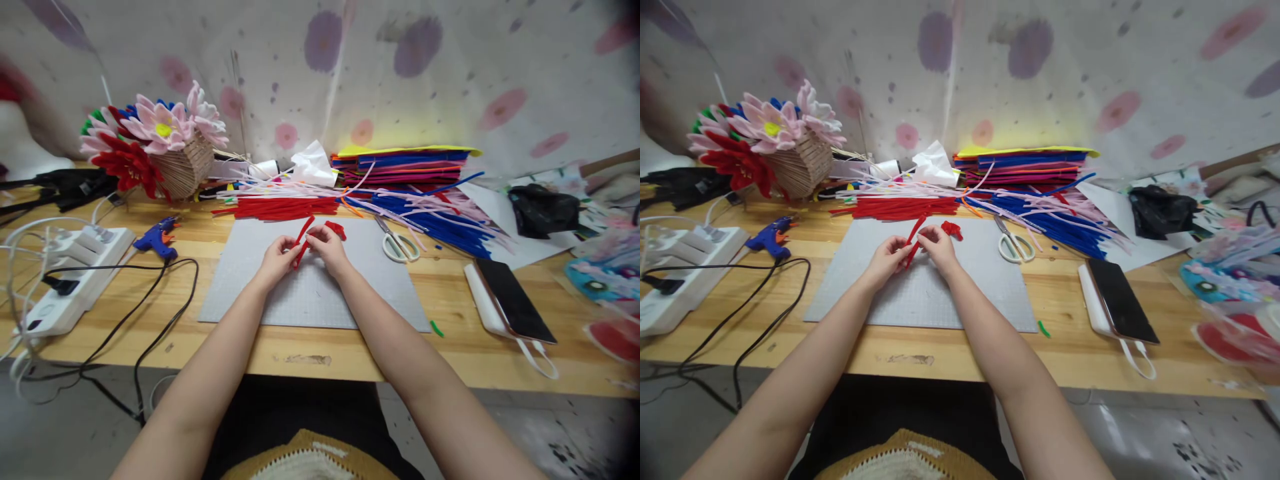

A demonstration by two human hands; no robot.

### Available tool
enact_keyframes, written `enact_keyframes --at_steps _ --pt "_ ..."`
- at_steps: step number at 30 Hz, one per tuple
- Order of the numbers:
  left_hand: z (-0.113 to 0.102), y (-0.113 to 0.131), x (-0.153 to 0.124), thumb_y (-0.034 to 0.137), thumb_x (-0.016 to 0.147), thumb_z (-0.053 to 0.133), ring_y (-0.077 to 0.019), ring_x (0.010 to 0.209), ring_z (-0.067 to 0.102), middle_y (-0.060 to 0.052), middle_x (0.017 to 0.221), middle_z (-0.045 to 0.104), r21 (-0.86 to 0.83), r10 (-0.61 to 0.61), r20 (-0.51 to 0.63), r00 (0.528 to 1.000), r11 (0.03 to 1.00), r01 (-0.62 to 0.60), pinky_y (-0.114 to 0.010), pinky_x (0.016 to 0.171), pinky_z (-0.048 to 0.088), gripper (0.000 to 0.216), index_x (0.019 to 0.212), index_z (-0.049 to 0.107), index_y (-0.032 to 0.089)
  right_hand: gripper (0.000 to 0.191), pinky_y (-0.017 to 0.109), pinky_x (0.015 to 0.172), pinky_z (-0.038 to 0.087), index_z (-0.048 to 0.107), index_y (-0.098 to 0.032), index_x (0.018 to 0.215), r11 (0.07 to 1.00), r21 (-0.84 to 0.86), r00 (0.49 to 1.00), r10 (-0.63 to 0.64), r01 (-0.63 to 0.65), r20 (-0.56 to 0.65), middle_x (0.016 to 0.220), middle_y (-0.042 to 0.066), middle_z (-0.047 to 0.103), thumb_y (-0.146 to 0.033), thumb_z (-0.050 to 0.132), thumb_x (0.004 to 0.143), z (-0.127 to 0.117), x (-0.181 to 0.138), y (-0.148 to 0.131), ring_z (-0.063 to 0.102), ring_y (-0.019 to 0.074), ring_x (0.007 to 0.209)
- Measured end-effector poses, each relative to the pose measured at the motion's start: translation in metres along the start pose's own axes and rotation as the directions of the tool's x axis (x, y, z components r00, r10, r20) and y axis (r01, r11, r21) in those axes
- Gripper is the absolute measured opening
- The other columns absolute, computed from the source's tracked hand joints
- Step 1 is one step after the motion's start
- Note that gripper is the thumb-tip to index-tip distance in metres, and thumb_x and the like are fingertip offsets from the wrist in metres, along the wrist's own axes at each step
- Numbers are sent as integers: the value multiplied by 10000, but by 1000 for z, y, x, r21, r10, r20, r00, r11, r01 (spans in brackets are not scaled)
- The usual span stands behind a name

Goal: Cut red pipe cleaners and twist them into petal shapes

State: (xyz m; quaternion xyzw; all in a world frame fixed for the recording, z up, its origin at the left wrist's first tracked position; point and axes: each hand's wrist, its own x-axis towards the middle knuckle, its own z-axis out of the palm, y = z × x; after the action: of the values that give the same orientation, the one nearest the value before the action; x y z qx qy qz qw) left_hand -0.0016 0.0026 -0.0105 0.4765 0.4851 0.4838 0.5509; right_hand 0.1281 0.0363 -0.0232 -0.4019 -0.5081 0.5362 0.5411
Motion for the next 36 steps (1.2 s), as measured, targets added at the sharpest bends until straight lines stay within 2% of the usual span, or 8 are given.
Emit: enact_keyframes --at_steps 6,11,16,22,25,29,33,36 --pt "-1 0 -2 355 666 621 -41 291 348 77 430 483 -10 -60 80 995 998 61 -156 316 184 282 807 444 187 307 191 491 414 470 -190 689 952 262 987 141 -157 78 618 -69 496 -323 715 560 -1 -4 -5 467 50 513" --pt "-2 2 -1 338 660 623 -33 303 323 89 406 436 -84 -93 41 995 992 96 -145 320 171 262 780 452 180 320 219 624 486 507 -178 733 916 337 969 160 -217 190 717 -42 567 -253 742 530 -1 -10 -13 544 65 628" --pt "1 4 -1 352 652 629 -27 302 303 90 418 404 -80 -105 -69 992 992 100 -155 323 162 252 729 468 174 312 229 614 499 483 -182 742 933 290 977 196 -213 85 695 -47 568 -232 716 540 -1 -9 -11 561 73 626" --pt "3 2 -2 329 557 710 -26 386 365 48 538 510 44 -19 -45 999 999 21 -168 371 246 320 758 537 150 289 256 595 502 451 -189 758 954 230 979 201 -191 -17 677 -52 557 -260 669 584 1 -8 -8 574 87 604" --pt "2 1 -2 297 548 704 -37 418 395 33 556 530 50 -29 -48 998 998 31 -173 393 272 295 736 537 144 294 246 546 489 449 -189 766 958 202 977 212 -202 -29 642 -58 545 -255 666 580 0 -8 -8 560 86 552" --pt "1 1 -1 284 550 687 -40 413 387 45 520 499 2 -41 -66 997 999 41 -174 395 271 271 718 523 147 291 259 572 497 459 -186 776 956 205 976 218 -209 -20 645 -53 553 -206 660 566 -3 -7 -8 564 88 564" --pt "0 0 0 285 560 686 -33 401 363 49 528 492 15 -24 -101 995 1000 26 -169 376 248 275 732 518 151 286 253 588 491 499 -181 828 959 178 974 228 -221 -15 658 -48 550 -162 626 573 -5 -6 -7 562 83 575" --pt "-1 1 0 328 603 656 -25 378 334 44 555 494 -15 -28 -68 997 1000 27 -164 345 205 260 738 513 157 237 249 590 490 503 -180 800 972 151 979 193 -182 -64 652 -52 533 -156 595 582 -5 -4 -8 545 75 566"
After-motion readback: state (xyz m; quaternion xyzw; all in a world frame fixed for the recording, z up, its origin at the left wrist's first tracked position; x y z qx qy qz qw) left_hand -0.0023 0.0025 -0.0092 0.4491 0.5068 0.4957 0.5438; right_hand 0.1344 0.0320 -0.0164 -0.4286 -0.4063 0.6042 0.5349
